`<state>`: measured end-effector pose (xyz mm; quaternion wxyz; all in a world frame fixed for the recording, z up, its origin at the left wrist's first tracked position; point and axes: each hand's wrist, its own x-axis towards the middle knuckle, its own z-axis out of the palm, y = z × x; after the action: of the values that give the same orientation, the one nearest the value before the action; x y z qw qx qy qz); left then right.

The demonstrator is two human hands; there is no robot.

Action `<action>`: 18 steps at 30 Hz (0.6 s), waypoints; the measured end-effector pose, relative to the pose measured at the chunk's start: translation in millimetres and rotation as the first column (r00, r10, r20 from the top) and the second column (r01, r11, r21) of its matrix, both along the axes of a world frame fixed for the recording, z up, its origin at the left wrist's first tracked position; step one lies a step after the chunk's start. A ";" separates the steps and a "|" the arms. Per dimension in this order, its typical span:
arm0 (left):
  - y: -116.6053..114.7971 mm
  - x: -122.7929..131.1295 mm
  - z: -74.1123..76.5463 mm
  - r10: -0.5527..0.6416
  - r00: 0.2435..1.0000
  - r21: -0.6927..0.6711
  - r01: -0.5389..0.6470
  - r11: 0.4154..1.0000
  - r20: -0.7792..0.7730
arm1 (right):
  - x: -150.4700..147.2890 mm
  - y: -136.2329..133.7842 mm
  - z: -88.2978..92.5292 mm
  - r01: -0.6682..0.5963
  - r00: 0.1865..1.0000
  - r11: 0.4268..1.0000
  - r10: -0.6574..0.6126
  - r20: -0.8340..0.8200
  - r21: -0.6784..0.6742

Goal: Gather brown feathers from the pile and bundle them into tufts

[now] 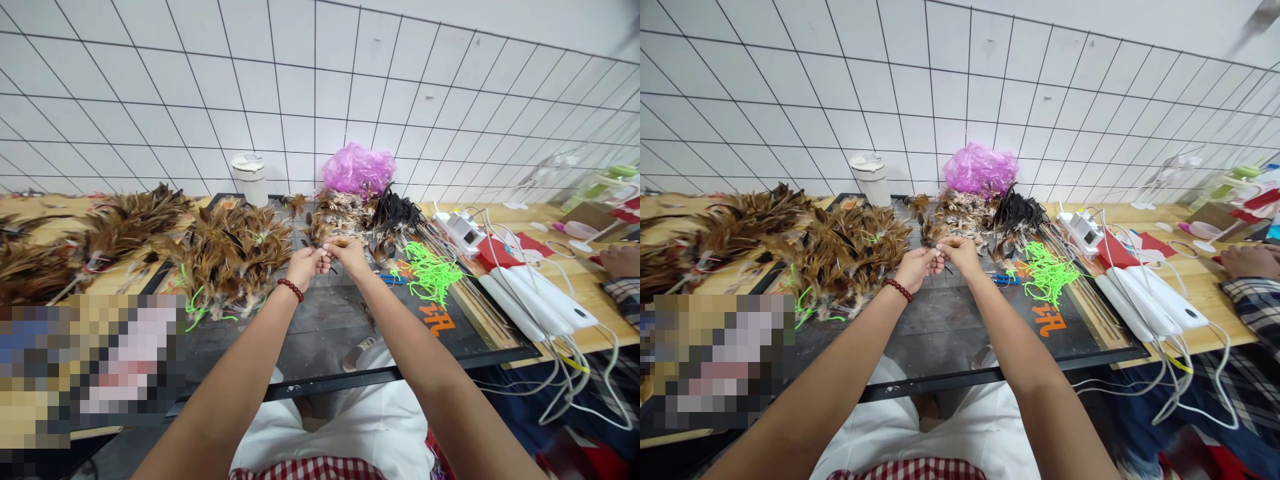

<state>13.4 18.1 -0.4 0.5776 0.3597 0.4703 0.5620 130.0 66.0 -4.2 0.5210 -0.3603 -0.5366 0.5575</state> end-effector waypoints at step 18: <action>0.2 -1.6 0.6 0.035 0.985 0.043 -0.043 0.998 0.166 | 8.6 -0.6 5.2 -0.104 0.984 0.990 0.090 -0.151 -0.093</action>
<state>11.8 18.3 0.2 0.5947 0.3159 0.4145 0.6121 138.6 65.4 1.0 0.5125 -0.3175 -0.4850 0.6335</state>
